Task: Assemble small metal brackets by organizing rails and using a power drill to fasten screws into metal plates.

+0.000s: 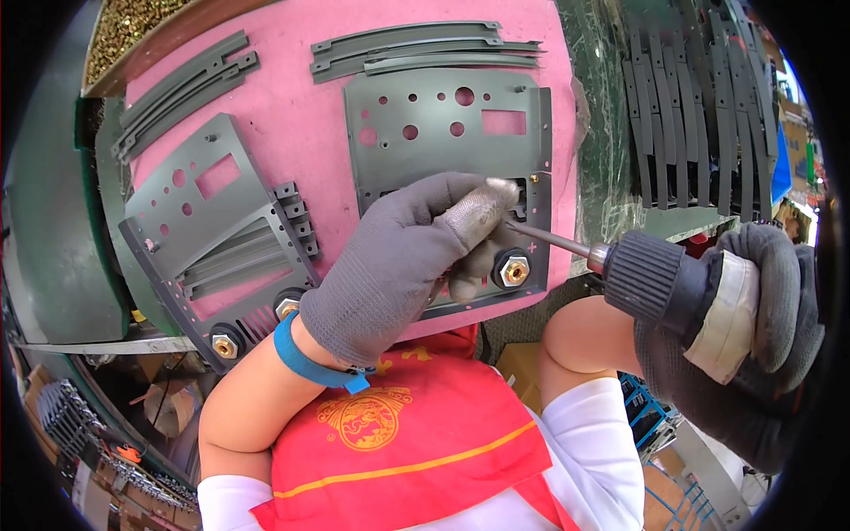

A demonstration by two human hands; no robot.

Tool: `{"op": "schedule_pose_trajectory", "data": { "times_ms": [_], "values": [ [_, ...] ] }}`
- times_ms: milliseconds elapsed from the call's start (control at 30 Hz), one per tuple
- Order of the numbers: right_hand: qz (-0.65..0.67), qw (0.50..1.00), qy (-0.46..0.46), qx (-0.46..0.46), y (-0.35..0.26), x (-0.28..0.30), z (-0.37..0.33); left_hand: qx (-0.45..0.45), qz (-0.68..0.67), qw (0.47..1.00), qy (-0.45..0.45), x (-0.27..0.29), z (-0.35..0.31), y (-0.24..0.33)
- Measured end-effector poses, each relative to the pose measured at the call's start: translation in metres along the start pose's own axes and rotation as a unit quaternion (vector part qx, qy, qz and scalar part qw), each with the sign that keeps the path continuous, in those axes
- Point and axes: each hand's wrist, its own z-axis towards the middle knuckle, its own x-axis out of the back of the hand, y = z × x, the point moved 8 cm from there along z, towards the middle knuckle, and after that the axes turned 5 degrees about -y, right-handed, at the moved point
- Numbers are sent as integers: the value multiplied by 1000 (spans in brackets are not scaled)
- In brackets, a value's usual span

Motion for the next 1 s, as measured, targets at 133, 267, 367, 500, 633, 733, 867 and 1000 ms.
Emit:
{"op": "schedule_pose_trajectory", "data": {
  "times_ms": [133, 267, 367, 500, 633, 733, 867, 1000],
  "values": [
    [-94, 995, -29, 0, -3, 1, -6, -5, -22, 1000, 17, 2, -1, 2],
    [-187, 981, -58, 0, -1, -3, -12, 11, 31, 999, 37, 0, -4, 6],
    [-227, 970, -56, 64, -7, -10, -14, 19, 45, 998, 44, -2, -4, 8],
    [-231, 967, -54, 93, -5, -17, -16, 19, 26, 999, 44, -5, -3, 5],
    [-249, 962, -51, 102, -5, -18, -23, -11, 2, 1000, 24, -11, -4, 7],
    [-289, 942, 17, 172, -8, -20, -25, -7, 13, 999, 52, -7, -11, 8],
    [325, 901, 125, 258, 31, -17, -8, -10, 133, 989, 65, 8, -28, 15],
    [577, 725, 164, 340, 76, -35, 17, -146, 502, 851, 49, -10, -48, 16]
  ]
}}
